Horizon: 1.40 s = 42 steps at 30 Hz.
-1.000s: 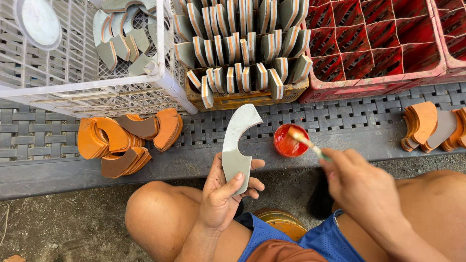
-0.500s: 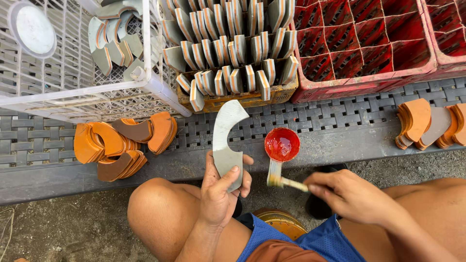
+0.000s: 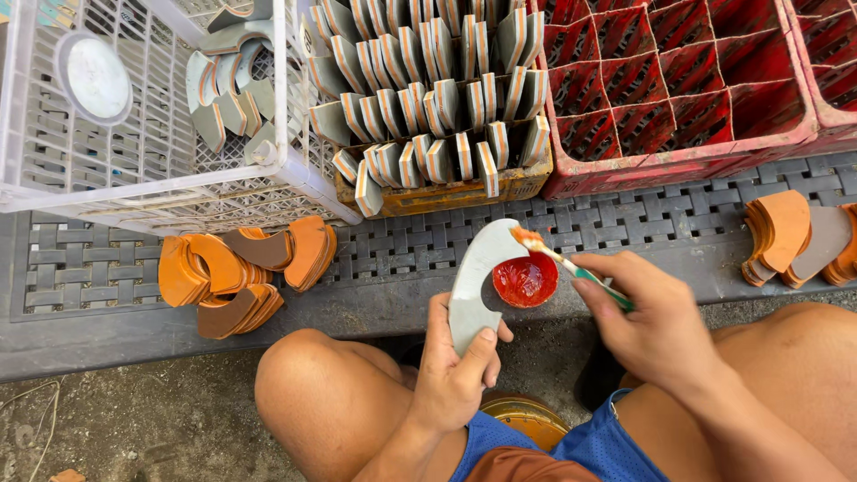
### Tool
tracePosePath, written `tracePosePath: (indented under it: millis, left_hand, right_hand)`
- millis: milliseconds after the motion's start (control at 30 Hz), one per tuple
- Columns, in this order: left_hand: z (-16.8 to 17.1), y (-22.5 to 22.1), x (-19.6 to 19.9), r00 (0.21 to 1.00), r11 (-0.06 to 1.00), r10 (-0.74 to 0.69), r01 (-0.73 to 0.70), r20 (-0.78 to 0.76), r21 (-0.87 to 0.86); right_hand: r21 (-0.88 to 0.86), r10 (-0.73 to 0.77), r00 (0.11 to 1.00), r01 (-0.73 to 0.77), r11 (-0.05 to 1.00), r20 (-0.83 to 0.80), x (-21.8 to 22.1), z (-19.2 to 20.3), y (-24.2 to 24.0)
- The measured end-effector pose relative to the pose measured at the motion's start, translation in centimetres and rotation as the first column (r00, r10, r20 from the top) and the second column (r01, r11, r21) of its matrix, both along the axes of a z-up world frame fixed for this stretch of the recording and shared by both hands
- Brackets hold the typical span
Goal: The person repeatedly picks up curved ceramic pieces from a white crate, applies red paint to their edges with a brush, and places them into a yellow crate. The process is repeated for multiple pieces throughout the clip.
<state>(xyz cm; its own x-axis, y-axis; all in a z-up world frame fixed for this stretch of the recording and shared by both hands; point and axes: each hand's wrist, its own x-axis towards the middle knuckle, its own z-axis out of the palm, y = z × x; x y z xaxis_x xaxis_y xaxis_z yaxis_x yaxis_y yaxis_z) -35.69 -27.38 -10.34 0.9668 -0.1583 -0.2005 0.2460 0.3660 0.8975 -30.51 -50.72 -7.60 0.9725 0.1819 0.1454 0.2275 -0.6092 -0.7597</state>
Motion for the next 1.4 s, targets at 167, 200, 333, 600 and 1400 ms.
tracePosePath:
  millis: [167,200,333,600,1400]
  left_hand:
    - [0.0,-0.7,-0.4,1.000,0.999,-0.002,0.001,-0.010,-0.036]
    - [0.0,-0.7,-0.3,1.000,0.999,0.013,-0.013,-0.003,-0.037]
    - [0.0,-0.5,-0.5,1.000,1.000,0.013,-0.013,0.000,0.006]
    - [0.0,-1.1,-0.6,0.998,0.999,0.033,-0.032,0.059,-0.015]
    - [-0.8,-2.6,-0.9,0.969,0.981,0.188,-0.180,0.160,-0.066]
  right_hand:
    - [-0.040,0.180,0.983,-0.178,0.983,0.043,-0.2,0.4,2.9]
    - [0.013,0.237,0.970,-0.238,0.971,0.049,-0.2,0.6,3.0]
    - [0.080,0.245,0.969,-0.248,0.966,0.045,0.8,0.6,2.5]
    - [0.000,0.155,0.983,-0.155,0.988,0.094,0.4,0.2,2.9]
    - [0.089,0.024,0.994,-0.034,0.995,0.111,-0.7,1.0,4.7]
